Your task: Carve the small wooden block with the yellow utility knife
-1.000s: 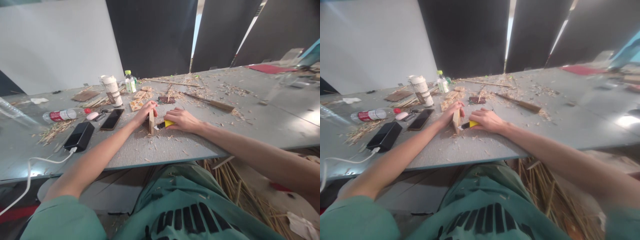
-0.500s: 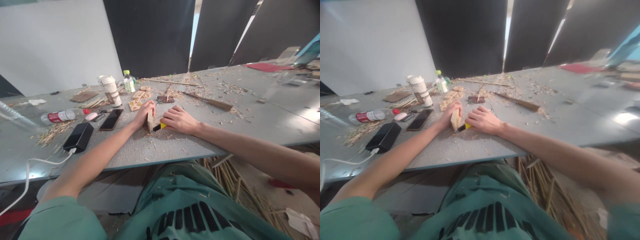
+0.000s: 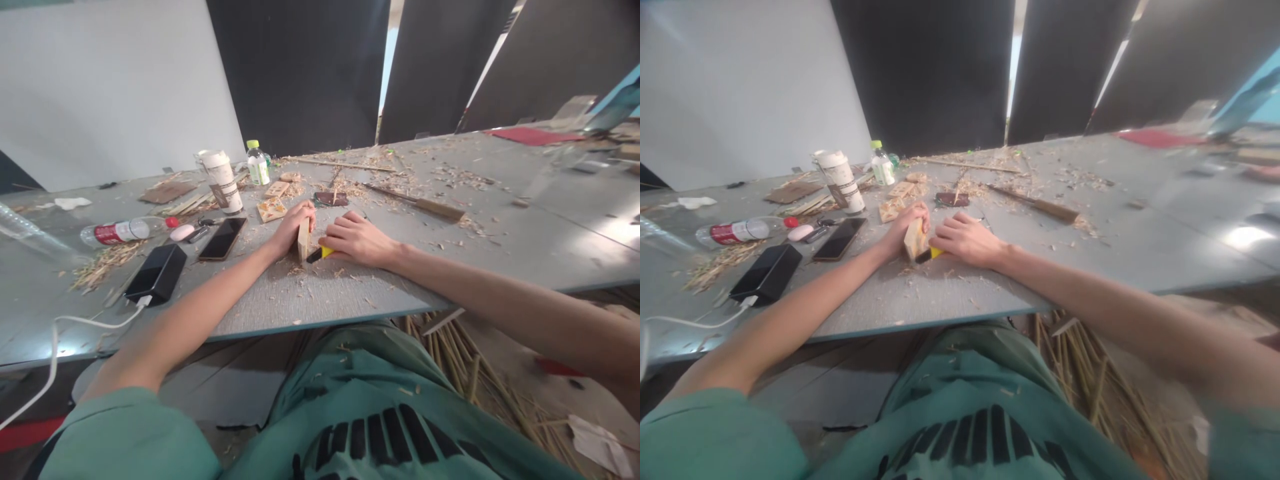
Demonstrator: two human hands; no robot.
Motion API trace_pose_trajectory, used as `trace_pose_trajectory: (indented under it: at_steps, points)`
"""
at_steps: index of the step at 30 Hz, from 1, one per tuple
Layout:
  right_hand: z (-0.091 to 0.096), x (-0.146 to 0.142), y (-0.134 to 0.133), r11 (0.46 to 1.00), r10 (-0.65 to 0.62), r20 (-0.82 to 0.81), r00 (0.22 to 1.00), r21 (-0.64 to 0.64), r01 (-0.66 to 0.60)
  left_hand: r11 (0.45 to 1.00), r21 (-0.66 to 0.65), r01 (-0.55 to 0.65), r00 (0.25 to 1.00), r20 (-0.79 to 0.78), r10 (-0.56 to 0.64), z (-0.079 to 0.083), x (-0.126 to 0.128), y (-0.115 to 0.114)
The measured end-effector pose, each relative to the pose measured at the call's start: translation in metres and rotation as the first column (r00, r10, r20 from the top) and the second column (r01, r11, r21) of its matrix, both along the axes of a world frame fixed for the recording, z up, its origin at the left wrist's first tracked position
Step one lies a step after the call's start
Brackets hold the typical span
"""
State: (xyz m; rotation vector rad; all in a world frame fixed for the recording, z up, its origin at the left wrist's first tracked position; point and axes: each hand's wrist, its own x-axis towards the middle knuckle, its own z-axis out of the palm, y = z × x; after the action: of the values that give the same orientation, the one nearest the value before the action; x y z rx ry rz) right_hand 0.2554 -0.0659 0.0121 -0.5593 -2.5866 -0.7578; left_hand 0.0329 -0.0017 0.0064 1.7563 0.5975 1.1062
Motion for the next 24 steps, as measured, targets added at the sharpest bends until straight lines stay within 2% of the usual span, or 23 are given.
trace_pose_trajectory:
  at_steps: [4,11,15,17,18,21,22,24]
  points:
    - [0.001,-0.003,-0.002,1.0,-0.015,0.054,0.998,0.026,0.014,1.0,0.008,-0.001,1.0,0.0,0.001,0.001,0.0,-0.001]
    - [0.001,-0.001,-0.01,0.984,-0.101,-0.007,0.995,0.145,0.101,1.0,0.008,0.016,1.0,-0.002,-0.016,0.002,0.001,-0.003]
    - [-0.002,-0.001,-0.01,0.981,-0.115,-0.058,0.992,0.151,0.122,1.0,-0.007,0.023,1.0,0.008,-0.023,0.002,0.003,-0.003]
    - [-0.002,-0.001,-0.008,0.989,-0.102,-0.134,0.986,0.09,0.114,1.0,-0.013,0.021,1.0,0.007,-0.021,0.002,0.004,-0.002]
    - [-0.003,0.0,-0.006,0.99,-0.116,-0.23,0.966,0.047,0.13,1.0,-0.014,0.019,1.0,0.005,-0.019,0.002,0.005,-0.002]
    - [-0.002,0.007,0.002,0.977,-0.196,-0.532,0.823,-0.036,0.21,1.0,-0.004,0.014,1.0,-0.002,-0.014,0.003,0.006,-0.002]
    - [-0.002,0.01,0.005,0.976,-0.193,-0.557,0.808,-0.028,0.214,1.0,-0.001,0.014,1.0,-0.005,-0.014,0.004,0.006,-0.002]
    - [-0.002,0.015,0.008,0.99,-0.127,-0.488,0.864,-0.003,0.143,1.0,-0.001,0.016,1.0,-0.007,-0.016,0.004,0.005,-0.003]
